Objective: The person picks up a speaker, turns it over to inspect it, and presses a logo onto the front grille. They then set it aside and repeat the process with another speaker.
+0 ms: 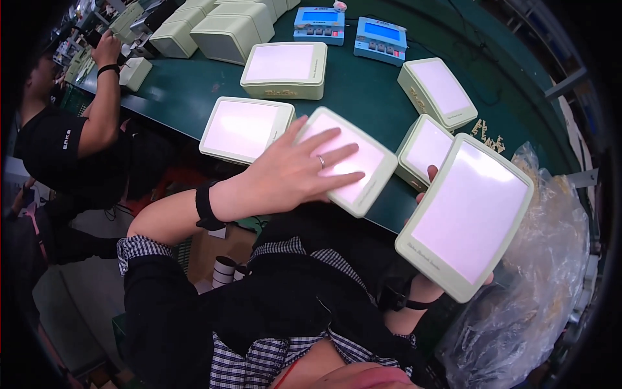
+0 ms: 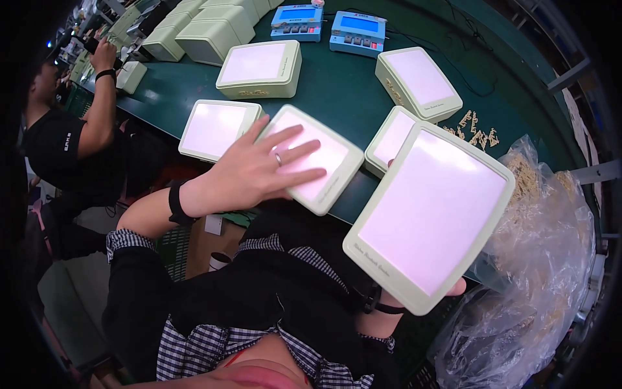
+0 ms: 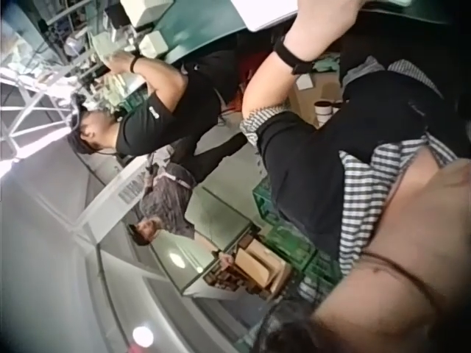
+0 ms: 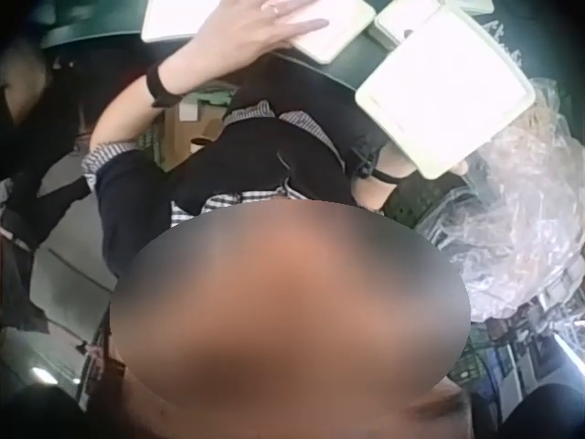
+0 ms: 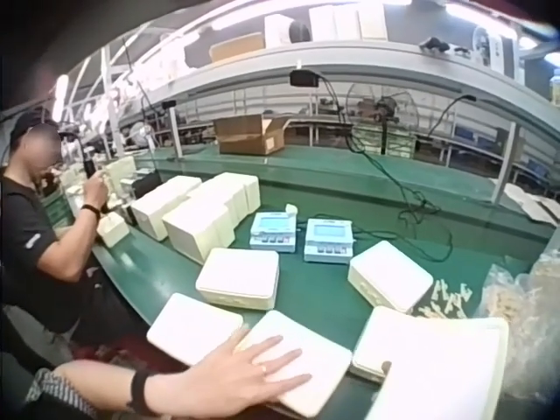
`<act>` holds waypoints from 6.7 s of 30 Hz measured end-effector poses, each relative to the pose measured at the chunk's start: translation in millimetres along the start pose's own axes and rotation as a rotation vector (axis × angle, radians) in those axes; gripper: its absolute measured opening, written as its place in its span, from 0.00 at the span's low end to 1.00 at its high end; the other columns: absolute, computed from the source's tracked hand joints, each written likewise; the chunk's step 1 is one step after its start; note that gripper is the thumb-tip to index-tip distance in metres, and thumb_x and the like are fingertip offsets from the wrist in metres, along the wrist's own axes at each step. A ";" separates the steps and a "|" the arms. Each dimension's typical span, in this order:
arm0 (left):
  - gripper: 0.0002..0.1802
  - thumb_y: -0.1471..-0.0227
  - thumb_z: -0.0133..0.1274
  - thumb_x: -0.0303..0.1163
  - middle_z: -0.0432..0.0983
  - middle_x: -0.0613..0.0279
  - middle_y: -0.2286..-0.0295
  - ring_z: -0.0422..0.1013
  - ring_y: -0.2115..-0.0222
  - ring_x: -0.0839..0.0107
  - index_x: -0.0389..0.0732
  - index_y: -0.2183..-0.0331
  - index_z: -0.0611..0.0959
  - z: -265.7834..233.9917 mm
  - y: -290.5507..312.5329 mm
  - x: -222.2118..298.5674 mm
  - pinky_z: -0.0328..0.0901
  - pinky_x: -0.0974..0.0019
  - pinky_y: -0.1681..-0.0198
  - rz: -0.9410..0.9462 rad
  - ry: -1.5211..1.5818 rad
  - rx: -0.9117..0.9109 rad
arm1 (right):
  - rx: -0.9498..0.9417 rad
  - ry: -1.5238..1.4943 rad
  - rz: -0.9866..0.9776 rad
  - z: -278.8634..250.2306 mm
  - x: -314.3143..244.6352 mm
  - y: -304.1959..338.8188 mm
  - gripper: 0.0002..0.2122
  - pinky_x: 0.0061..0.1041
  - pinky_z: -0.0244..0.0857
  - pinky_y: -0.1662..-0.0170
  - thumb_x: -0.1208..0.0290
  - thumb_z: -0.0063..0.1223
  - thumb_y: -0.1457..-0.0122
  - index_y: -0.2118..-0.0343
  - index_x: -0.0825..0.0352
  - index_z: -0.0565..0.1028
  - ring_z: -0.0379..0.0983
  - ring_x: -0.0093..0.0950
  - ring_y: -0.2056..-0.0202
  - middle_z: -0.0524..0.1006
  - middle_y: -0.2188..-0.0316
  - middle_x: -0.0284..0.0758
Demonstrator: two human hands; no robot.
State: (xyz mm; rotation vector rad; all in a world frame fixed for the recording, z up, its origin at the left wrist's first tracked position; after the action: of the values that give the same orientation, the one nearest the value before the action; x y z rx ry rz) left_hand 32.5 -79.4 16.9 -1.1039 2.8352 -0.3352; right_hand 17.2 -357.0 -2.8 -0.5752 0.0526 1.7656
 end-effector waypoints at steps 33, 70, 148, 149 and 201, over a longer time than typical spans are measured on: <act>0.41 0.63 0.66 0.40 0.63 0.48 0.41 0.59 0.40 0.45 0.46 0.44 0.75 2.9 22.7 -18.3 0.50 0.43 0.39 -0.214 0.051 0.067 | 0.148 -0.369 -0.096 -11.0 0.6 26.9 0.37 0.60 0.61 0.45 0.50 0.46 0.37 0.31 0.56 0.43 0.58 0.42 0.41 0.43 0.31 0.44; 0.33 0.73 0.69 0.34 0.70 0.53 0.47 0.64 0.45 0.46 0.47 0.58 0.77 -17.5 -51.4 62.9 0.56 0.47 0.41 -0.282 0.471 0.013 | 0.167 -0.285 -0.316 -91.9 -70.8 108.7 0.34 0.62 0.59 0.45 0.48 0.39 0.34 0.31 0.60 0.46 0.57 0.52 0.38 0.47 0.33 0.52; 0.35 0.74 0.68 0.46 0.68 0.51 0.43 0.67 0.45 0.57 0.49 0.58 0.78 35.0 -30.8 33.1 0.54 0.59 0.53 -0.293 0.452 0.312 | 0.840 0.998 -0.153 -141.0 -342.8 -245.7 0.21 0.44 0.64 0.51 0.55 0.57 0.42 0.49 0.60 0.72 0.72 0.36 0.55 0.76 0.58 0.35; 0.35 0.74 0.68 0.47 0.69 0.52 0.44 0.67 0.46 0.58 0.49 0.58 0.78 35.8 -31.2 32.3 0.54 0.60 0.53 -0.278 0.449 0.327 | 0.872 0.972 -0.148 -154.3 -348.7 -255.8 0.21 0.45 0.63 0.53 0.55 0.59 0.44 0.50 0.59 0.72 0.71 0.37 0.55 0.76 0.58 0.34; 0.42 0.57 0.64 0.52 0.66 0.36 0.48 0.64 0.46 0.43 0.35 0.46 0.74 -16.7 -170.8 60.1 0.61 0.53 0.43 0.046 0.703 0.118 | -0.090 0.026 -0.619 -72.7 -3.8 88.2 0.43 0.45 0.53 0.35 0.38 0.44 0.43 0.33 0.67 0.51 0.57 0.48 0.37 0.54 0.35 0.50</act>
State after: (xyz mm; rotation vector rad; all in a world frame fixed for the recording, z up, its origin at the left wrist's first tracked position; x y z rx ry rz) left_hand 98.0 -239.6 73.0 -1.0492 3.3454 -1.0570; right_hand -38.2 -409.4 -88.1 -0.6004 -0.1721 1.1619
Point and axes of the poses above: each hand's wrist, its own y-axis away from the middle knuckle, its own z-axis out of the palm, x = y × z, the point moved 1 cm from there along -y, towards the middle knuckle
